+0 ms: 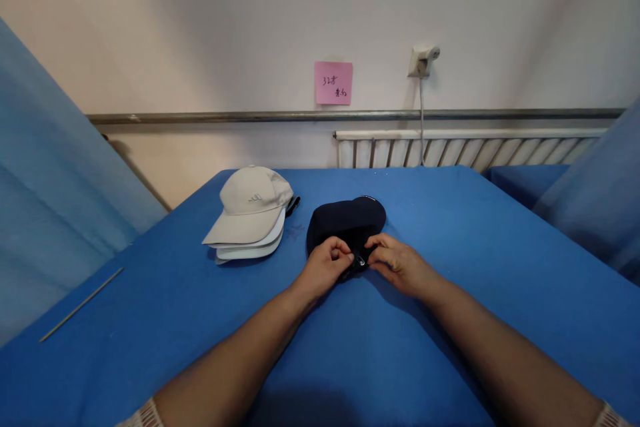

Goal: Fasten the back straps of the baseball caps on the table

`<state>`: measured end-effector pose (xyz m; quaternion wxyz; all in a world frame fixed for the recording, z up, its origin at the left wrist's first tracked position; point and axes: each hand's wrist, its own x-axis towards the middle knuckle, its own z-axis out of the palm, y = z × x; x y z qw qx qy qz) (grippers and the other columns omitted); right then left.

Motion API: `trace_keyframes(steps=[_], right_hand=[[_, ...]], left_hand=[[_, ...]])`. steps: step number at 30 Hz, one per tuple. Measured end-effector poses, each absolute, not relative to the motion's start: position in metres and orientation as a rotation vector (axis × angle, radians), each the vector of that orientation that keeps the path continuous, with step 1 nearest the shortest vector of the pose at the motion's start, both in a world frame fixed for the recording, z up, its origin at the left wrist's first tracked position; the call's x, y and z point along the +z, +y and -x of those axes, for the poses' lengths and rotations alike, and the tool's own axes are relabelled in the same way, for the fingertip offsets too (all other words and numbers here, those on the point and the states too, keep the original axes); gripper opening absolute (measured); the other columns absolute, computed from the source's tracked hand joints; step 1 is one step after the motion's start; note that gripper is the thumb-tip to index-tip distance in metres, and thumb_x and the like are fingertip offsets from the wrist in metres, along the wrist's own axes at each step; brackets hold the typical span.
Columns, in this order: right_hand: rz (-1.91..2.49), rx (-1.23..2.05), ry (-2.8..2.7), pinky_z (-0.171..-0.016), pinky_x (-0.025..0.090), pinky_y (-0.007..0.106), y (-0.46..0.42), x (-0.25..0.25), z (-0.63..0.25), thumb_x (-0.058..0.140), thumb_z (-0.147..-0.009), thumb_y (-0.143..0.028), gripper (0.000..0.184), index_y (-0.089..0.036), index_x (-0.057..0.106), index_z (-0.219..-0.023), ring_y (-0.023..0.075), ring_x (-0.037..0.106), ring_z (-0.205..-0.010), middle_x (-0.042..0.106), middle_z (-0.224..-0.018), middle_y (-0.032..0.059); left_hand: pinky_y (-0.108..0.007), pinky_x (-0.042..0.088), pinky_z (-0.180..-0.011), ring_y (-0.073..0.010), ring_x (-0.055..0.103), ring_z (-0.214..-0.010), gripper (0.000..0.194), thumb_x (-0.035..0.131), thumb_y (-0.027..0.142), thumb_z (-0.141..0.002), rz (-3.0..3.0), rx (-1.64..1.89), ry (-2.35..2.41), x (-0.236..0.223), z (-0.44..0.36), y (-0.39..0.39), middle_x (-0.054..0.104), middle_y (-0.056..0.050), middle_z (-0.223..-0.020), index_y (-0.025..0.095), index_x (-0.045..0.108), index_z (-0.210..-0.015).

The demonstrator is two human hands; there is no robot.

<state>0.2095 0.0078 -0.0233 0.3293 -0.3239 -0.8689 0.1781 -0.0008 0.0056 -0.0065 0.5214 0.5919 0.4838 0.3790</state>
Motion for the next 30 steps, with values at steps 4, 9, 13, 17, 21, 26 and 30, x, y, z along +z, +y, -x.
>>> trace_keyframes(steps=[4, 9, 13, 17, 21, 26, 30], right_hand=[[0.857, 0.47, -2.277, -0.081, 0.052, 0.032, 0.009, -0.025, -0.21, 0.053, -0.088, -0.012, 0.012, -0.02, 0.062, -0.09, 0.0148, 0.062, -0.091, 0.056, -0.115, 0.0068], [0.859, 0.467, -2.267, -0.083, 0.051, 0.031, 0.01, -0.025, -0.21, 0.054, -0.088, -0.011, 0.013, -0.02, 0.062, -0.091, 0.0148, 0.061, -0.094, 0.056, -0.115, 0.0066], [0.864, 0.438, -2.272, -0.082, 0.051, 0.03, 0.01, -0.025, -0.21, 0.053, -0.088, -0.01, 0.014, -0.02, 0.062, -0.091, 0.0142, 0.061, -0.093, 0.056, -0.115, 0.0061], [0.858, 0.431, -2.275, -0.08, 0.052, 0.03, 0.01, -0.024, -0.21, 0.053, -0.088, -0.011, 0.014, -0.02, 0.063, -0.091, 0.0141, 0.062, -0.091, 0.056, -0.115, 0.0064], [0.857, 0.429, -2.277, -0.082, 0.052, 0.032, 0.009, -0.022, -0.209, 0.052, -0.088, -0.011, 0.015, -0.02, 0.062, -0.093, 0.0156, 0.061, -0.094, 0.057, -0.115, 0.0072], [0.851, 0.425, -2.279, -0.081, 0.053, 0.033, 0.007, -0.021, -0.208, 0.052, -0.088, -0.011, 0.014, -0.02, 0.062, -0.094, 0.016, 0.062, -0.094, 0.057, -0.115, 0.0074], [0.848, 0.421, -2.281, -0.083, 0.052, 0.032, 0.007, -0.022, -0.207, 0.052, -0.088, -0.011, 0.014, -0.02, 0.062, -0.092, 0.016, 0.061, -0.096, 0.057, -0.115, 0.0068]], left_hand=[[-0.023, 0.041, -0.059, -0.0108, 0.052, -0.064, 0.015, 0.062, 0.03, -0.077, -1.649, 0.832, 1.186, -0.004, 0.004, 0.005, 0.058, 0.001, -0.072, 0.017, 0.058, -0.081], [-0.029, 0.045, -0.075, -0.017, 0.058, -0.085, 0.019, 0.065, 0.025, -0.075, -1.912, 0.79, 1.257, 0.002, 0.007, 0.0, 0.066, -0.002, -0.089, 0.02, 0.064, -0.094], [-0.032, 0.044, -0.079, -0.0186, 0.058, -0.086, 0.017, 0.062, 0.027, -0.079, -2.092, 0.726, 1.303, 0.007, 0.008, -0.001, 0.069, -0.001, -0.089, 0.023, 0.068, -0.095], [-0.035, 0.042, -0.085, -0.0205, 0.057, -0.091, 0.017, 0.06, 0.029, -0.083, -2.252, 0.702, 1.282, 0.01, 0.011, 0.0, 0.069, -0.002, -0.094, 0.024, 0.069, -0.097], [-0.036, 0.041, -0.084, -0.0214, 0.054, -0.092, 0.019, 0.054, 0.029, -0.088, -2.44, 0.664, 1.277, 0.013, 0.012, -0.002, 0.066, -0.005, -0.098, 0.024, 0.069, -0.099], [-0.034, 0.041, -0.085, -0.0204, 0.055, -0.091, 0.022, 0.048, 0.026, -0.091, -2.477, 0.611, 1.281, 0.013, 0.007, -0.007, 0.065, -0.005, -0.099, 0.024, 0.068, -0.102], [-0.034, 0.04, -0.083, -0.021, 0.058, -0.088, 0.022, 0.047, 0.029, -0.092, -2.422, 0.563, 1.302, 0.011, 0.005, -0.008, 0.068, -0.005, -0.093, 0.023, 0.067, -0.099]])
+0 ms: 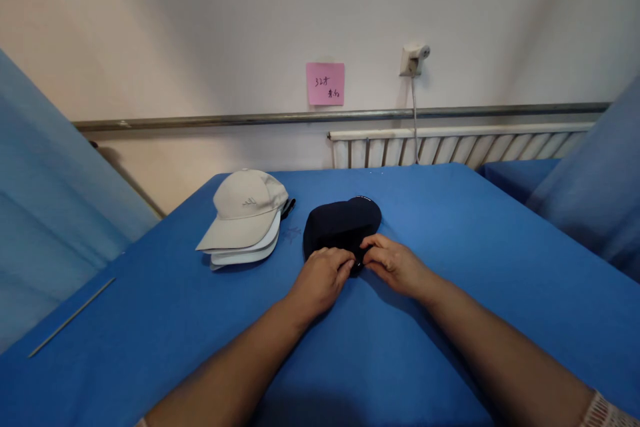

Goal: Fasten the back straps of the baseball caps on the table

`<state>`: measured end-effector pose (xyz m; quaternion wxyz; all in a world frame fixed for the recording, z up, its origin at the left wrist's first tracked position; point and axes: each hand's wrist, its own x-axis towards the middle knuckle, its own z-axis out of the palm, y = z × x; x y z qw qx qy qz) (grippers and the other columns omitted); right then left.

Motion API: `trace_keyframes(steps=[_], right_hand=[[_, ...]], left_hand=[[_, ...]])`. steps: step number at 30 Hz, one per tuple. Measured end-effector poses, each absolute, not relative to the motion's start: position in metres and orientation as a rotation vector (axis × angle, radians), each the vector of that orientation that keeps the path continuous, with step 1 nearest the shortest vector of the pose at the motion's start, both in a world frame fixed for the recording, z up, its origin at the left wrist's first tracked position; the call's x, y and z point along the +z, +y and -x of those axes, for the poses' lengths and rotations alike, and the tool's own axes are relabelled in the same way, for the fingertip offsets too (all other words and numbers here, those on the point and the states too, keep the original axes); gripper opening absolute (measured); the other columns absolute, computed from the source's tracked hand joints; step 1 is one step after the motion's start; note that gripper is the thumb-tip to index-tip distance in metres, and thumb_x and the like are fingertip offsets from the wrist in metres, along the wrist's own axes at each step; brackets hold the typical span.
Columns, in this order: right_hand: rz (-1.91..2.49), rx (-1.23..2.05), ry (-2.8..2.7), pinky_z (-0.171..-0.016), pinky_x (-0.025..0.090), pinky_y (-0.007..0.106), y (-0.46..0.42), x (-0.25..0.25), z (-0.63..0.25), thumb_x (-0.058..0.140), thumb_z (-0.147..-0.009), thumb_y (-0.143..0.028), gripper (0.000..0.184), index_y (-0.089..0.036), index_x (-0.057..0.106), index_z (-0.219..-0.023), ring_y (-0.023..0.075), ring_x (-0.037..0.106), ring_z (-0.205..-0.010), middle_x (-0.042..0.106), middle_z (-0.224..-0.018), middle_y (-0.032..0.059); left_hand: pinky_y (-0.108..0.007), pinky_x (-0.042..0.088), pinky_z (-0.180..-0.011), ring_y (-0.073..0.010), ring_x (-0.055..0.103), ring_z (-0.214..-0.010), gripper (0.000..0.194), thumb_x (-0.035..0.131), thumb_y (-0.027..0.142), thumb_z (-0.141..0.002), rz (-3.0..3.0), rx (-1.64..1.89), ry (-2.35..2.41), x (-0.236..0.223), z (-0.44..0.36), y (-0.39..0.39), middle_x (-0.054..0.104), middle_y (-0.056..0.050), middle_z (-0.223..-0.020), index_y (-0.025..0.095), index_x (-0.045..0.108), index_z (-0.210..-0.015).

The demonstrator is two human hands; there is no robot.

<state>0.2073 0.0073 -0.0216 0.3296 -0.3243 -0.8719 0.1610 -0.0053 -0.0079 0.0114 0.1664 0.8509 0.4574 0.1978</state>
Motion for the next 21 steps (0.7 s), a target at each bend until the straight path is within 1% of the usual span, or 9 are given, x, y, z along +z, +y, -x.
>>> trace_keyframes(steps=[2, 9, 16, 21], right_hand=[[0.843, 0.421, -2.279, -0.084, 0.052, 0.031, 0.0077, -0.0225, -0.2074, 0.052, -0.088, -0.011, 0.014, -0.02, 0.062, -0.092, 0.0157, 0.061, -0.096, 0.057, -0.115, 0.0067], [0.833, 0.422, -2.279, -0.083, 0.052, 0.033, 0.0077, -0.0223, -0.2069, 0.051, -0.089, -0.012, 0.014, -0.019, 0.062, -0.093, 0.0162, 0.061, -0.096, 0.057, -0.114, 0.0077], [0.828, 0.429, -2.273, -0.081, 0.053, 0.032, 0.0082, -0.0232, -0.2071, 0.053, -0.089, -0.011, 0.013, -0.02, 0.062, -0.093, 0.0159, 0.061, -0.094, 0.057, -0.114, 0.0075], [0.83, 0.422, -2.273, -0.08, 0.053, 0.033, 0.008, -0.0228, -0.2067, 0.053, -0.089, -0.012, 0.014, -0.02, 0.063, -0.093, 0.0159, 0.062, -0.093, 0.057, -0.113, 0.0071]], left_hand=[[-0.035, 0.04, -0.082, -0.0212, 0.058, -0.086, 0.022, 0.048, 0.029, -0.092, -2.397, 0.581, 1.328, 0.0105, 0.0057, -0.0073, 0.068, -0.005, -0.091, 0.023, 0.067, -0.1], [-0.036, 0.041, -0.086, -0.0211, 0.056, -0.092, 0.022, 0.048, 0.027, -0.09, -2.324, 0.645, 1.279, 0.0101, 0.0056, -0.0055, 0.066, -0.005, -0.096, 0.023, 0.065, -0.103], [-0.035, 0.041, -0.084, -0.0211, 0.054, -0.09, 0.015, 0.056, 0.025, -0.084, -2.318, 0.634, 1.291, 0.0129, 0.0068, -0.0059, 0.064, -0.004, -0.092, 0.022, 0.066, -0.096], [-0.036, 0.041, -0.086, -0.0206, 0.054, -0.091, 0.017, 0.053, 0.026, -0.087, -2.308, 0.64, 1.257, 0.0124, 0.0076, -0.0038, 0.064, -0.004, -0.093, 0.023, 0.068, -0.094]])
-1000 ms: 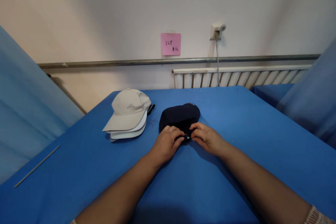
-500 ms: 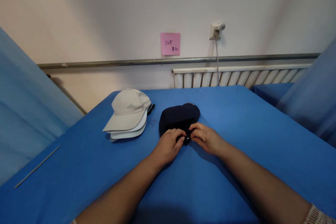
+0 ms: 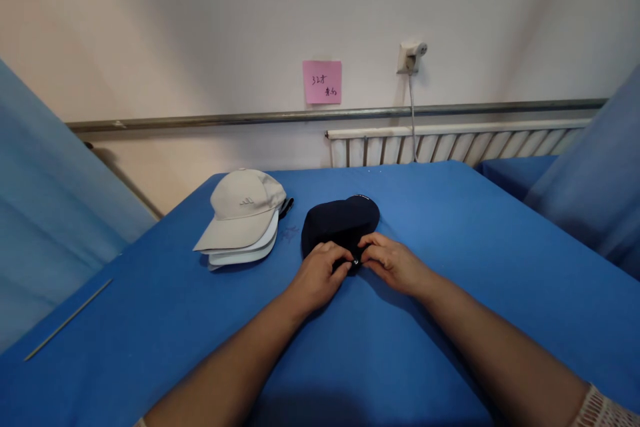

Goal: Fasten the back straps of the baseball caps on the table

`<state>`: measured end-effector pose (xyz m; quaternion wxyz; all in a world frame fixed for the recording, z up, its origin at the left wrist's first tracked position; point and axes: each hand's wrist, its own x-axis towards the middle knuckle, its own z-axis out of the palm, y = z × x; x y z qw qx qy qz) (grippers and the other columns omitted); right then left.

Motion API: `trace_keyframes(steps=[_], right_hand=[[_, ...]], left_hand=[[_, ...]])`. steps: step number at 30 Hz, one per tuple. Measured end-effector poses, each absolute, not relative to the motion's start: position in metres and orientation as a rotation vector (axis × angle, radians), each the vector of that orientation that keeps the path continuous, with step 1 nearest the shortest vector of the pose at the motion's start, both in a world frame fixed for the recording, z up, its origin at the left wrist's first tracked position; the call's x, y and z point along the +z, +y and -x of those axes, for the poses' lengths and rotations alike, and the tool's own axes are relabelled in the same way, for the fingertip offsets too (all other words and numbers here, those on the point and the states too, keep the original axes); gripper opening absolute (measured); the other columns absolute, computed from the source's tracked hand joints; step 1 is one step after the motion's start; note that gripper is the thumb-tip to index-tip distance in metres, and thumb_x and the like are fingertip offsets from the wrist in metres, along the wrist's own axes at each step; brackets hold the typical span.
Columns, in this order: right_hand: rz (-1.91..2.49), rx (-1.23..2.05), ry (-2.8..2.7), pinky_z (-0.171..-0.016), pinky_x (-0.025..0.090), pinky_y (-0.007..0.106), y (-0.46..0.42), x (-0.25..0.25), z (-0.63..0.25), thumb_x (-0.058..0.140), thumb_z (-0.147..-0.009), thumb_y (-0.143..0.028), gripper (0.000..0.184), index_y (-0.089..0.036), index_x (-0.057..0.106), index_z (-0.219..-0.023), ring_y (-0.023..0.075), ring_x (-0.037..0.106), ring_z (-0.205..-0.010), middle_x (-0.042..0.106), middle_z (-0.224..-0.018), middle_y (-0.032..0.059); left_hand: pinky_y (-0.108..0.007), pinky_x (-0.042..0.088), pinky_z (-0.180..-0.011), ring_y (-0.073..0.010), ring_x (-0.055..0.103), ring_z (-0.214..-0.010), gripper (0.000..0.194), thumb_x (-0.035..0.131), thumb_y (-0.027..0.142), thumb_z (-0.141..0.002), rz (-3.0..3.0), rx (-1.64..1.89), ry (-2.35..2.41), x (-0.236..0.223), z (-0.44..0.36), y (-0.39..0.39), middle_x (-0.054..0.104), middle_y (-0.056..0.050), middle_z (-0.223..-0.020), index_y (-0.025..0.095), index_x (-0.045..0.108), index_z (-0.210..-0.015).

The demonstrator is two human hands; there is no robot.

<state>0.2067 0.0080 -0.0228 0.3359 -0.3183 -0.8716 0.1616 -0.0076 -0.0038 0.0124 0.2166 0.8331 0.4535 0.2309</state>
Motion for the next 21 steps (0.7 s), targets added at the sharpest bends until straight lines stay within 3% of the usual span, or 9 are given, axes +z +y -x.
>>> trace_keyframes(steps=[21], right_hand=[[0.829, 0.394, -2.277, -0.082, 0.053, 0.032, 0.0045, -0.0203, -0.2036, 0.051, -0.09, -0.014, 0.014, -0.02, 0.063, -0.095, 0.0163, 0.061, -0.094, 0.056, -0.118, 0.0088]], left_hand=[[-0.033, 0.044, -0.083, -0.0204, 0.061, -0.088, 0.018, 0.057, 0.032, -0.088, -2.336, 0.703, 1.218, 0.0039, 0.0143, 0.0048, 0.07, -0.004, -0.09, 0.025, 0.071, -0.096]])
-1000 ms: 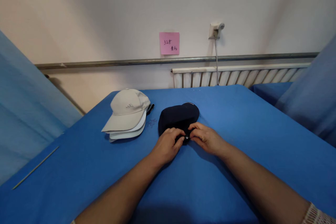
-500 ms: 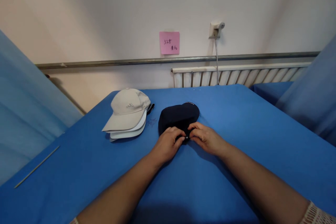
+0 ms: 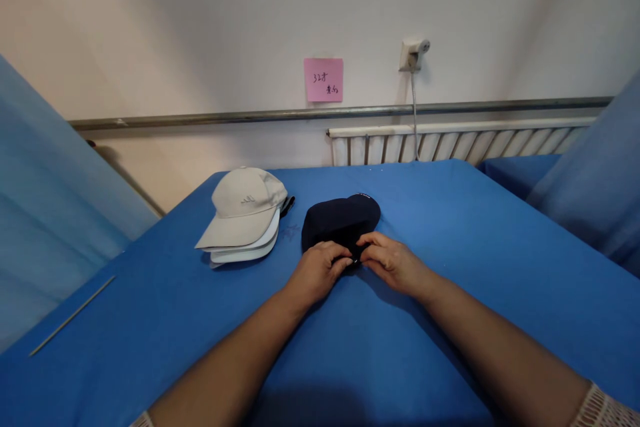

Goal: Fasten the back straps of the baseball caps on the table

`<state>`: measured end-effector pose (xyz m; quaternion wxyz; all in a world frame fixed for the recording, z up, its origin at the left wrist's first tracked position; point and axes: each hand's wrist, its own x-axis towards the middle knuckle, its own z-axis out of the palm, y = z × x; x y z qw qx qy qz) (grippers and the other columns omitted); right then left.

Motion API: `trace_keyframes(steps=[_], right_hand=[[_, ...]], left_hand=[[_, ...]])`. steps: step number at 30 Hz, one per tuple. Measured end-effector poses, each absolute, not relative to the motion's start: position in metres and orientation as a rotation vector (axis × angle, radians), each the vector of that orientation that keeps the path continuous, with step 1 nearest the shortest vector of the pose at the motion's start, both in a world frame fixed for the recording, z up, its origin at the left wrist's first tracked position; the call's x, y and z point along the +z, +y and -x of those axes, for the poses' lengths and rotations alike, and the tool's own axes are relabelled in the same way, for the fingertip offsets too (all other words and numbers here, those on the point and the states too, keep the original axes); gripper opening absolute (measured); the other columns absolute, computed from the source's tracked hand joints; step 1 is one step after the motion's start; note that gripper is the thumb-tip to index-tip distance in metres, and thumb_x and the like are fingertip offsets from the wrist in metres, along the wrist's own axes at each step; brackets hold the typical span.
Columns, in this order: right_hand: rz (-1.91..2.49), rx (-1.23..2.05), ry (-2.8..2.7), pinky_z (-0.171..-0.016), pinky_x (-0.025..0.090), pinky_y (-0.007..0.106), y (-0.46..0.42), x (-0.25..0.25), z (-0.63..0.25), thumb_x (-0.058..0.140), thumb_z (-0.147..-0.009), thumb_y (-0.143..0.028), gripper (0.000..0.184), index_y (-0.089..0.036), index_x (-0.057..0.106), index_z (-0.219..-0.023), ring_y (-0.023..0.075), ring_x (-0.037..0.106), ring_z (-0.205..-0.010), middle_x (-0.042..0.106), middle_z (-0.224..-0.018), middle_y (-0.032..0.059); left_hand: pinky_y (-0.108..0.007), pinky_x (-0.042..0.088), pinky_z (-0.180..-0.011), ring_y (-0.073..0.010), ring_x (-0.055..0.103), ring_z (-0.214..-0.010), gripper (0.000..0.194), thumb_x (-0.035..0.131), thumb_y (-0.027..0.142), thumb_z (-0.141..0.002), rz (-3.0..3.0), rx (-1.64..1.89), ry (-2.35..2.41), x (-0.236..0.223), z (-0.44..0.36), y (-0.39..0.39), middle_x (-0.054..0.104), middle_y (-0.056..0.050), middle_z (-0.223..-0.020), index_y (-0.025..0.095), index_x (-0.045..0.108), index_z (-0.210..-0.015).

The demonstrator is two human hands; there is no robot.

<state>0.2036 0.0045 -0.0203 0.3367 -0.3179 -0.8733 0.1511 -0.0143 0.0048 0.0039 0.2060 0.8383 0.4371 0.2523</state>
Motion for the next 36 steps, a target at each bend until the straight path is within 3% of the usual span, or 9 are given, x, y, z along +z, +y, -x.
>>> trace_keyframes(steps=[9, 17, 24, 36], right_hand=[[0.815, 0.378, -2.27, -0.078, 0.052, 0.031, 0.002, -0.017, -0.202, 0.05, -0.092, -0.015, 0.014, -0.02, 0.062, -0.096, 0.0158, 0.062, -0.089, 0.058, -0.115, 0.0085], [0.991, 0.443, -2.095, -0.071, 0.046, 0.028, 0.006, -0.017, -0.201, 0.055, -0.089, -0.018, 0.007, -0.021, 0.061, -0.087, 0.0145, 0.059, -0.077, 0.063, -0.085, 0.002], [1.203, 0.755, -1.844, -0.049, 0.035, 0.021, 0.003, -0.022, -0.191, 0.062, -0.081, -0.024, 0.006, -0.02, 0.063, -0.077, 0.0088, 0.046, -0.05, 0.056, -0.059, -0.0044], [1.181, 0.771, -1.77, -0.051, 0.037, 0.022, 0.009, -0.03, -0.193, 0.061, -0.081, -0.029, 0.009, -0.021, 0.064, -0.08, 0.0101, 0.049, -0.053, 0.06, -0.063, -0.0027]], left_hand=[[-0.029, 0.048, -0.08, -0.0178, 0.065, -0.086, 0.017, 0.059, 0.029, -0.086, -2.171, 0.753, 1.208, 0.001, 0.008, 0.004, 0.071, -0.003, -0.096, 0.022, 0.068, -0.099], [-0.034, 0.046, -0.092, -0.0215, 0.059, -0.104, 0.037, 0.071, 0.028, -0.076, -2.303, 0.721, 1.181, 0.003, 0.007, -0.003, 0.062, -0.007, -0.116, 0.021, 0.062, -0.111], [-0.032, 0.047, -0.084, -0.0197, 0.062, -0.096, 0.026, 0.057, 0.021, -0.084, -2.254, 0.709, 1.237, 0.007, 0.0, -0.008, 0.067, -0.005, -0.107, 0.022, 0.063, -0.11], [-0.026, 0.049, -0.071, -0.0163, 0.064, -0.082, 0.023, 0.062, 0.028, -0.08, -1.839, 0.836, 1.162, 0.001, 0.0, -0.003, 0.069, -0.004, -0.091, 0.018, 0.064, -0.1]])
